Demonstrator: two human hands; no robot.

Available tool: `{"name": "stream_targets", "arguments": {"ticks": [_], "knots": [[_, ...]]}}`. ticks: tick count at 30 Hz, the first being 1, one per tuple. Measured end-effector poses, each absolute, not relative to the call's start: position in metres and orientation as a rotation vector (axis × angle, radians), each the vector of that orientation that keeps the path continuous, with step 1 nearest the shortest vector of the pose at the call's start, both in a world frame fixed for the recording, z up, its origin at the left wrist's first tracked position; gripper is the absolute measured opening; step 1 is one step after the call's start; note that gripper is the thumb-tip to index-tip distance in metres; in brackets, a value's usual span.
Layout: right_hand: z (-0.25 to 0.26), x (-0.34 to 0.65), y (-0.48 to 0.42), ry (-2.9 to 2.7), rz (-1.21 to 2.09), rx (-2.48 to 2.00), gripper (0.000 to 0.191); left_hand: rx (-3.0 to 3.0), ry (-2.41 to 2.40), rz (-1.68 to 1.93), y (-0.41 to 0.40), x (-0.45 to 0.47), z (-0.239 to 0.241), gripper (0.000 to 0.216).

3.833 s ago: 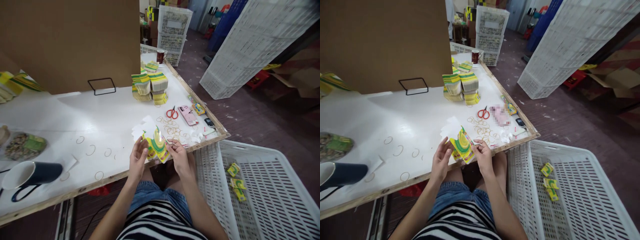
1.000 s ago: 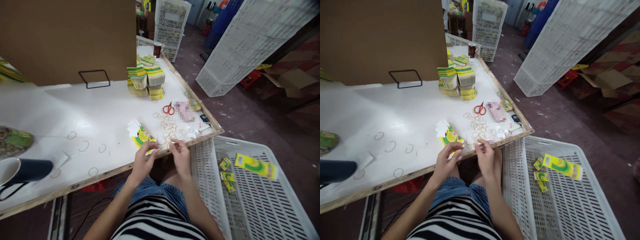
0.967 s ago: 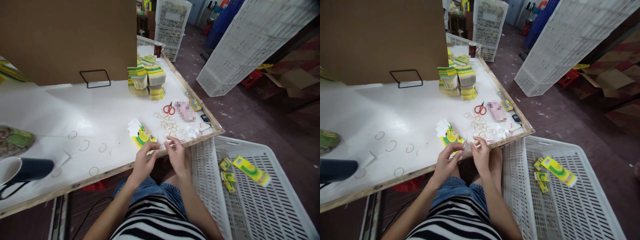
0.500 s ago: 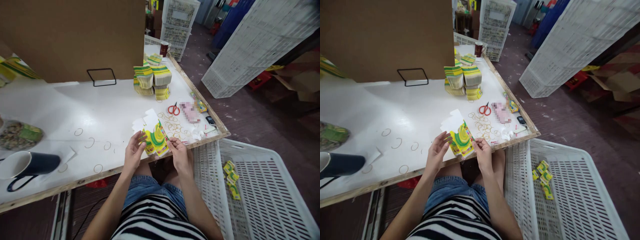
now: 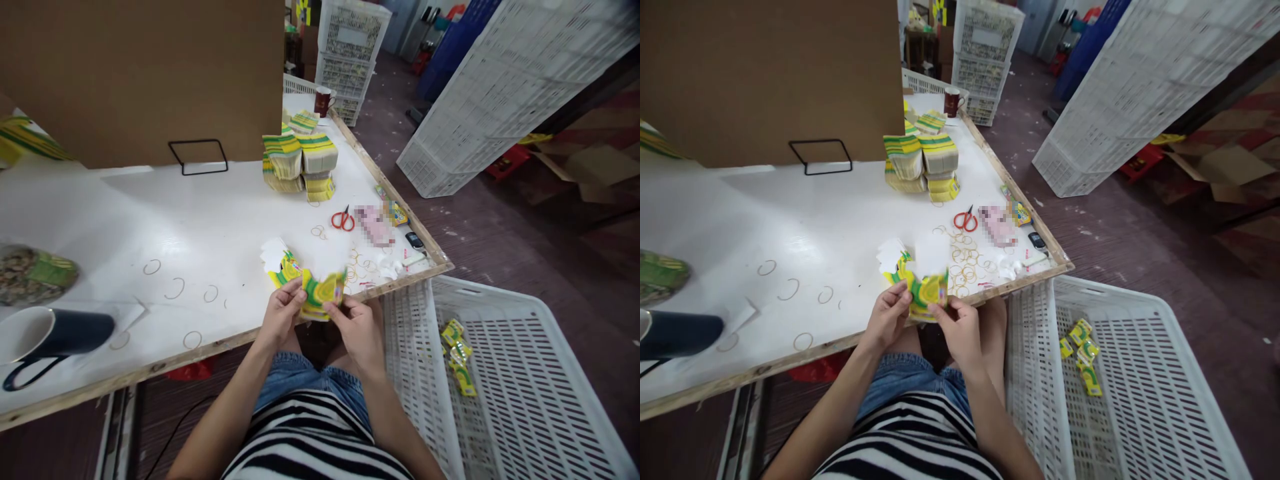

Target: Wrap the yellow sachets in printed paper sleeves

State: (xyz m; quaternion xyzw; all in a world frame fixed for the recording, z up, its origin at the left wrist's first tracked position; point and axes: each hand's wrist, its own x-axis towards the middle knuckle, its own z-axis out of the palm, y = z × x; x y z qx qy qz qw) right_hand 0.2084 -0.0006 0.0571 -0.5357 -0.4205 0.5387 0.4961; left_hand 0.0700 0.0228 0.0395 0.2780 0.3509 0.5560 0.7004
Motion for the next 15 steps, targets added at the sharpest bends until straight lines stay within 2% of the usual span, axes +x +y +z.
{"name": "stream_targets", "arguments": {"ticks": [4, 11, 15], "knots": [[0.051, 0.205, -0.003, -1.089, 1.252, -1.318, 0.028, 0.63, 0.837, 1.234, 0.021, 0.071, 0.039, 0.038], [0.052, 0.214, -0.002, -1.135, 1.671, -1.028, 0.042, 0.638, 0.566, 0.975, 0.013, 0.065, 0.054, 0.04], [0.054, 0.215, -0.005, -1.082, 1.543, -1.115, 0.046, 0.686, 0.551, 0.979, 0.017, 0.066, 0.052, 0.044]]}}
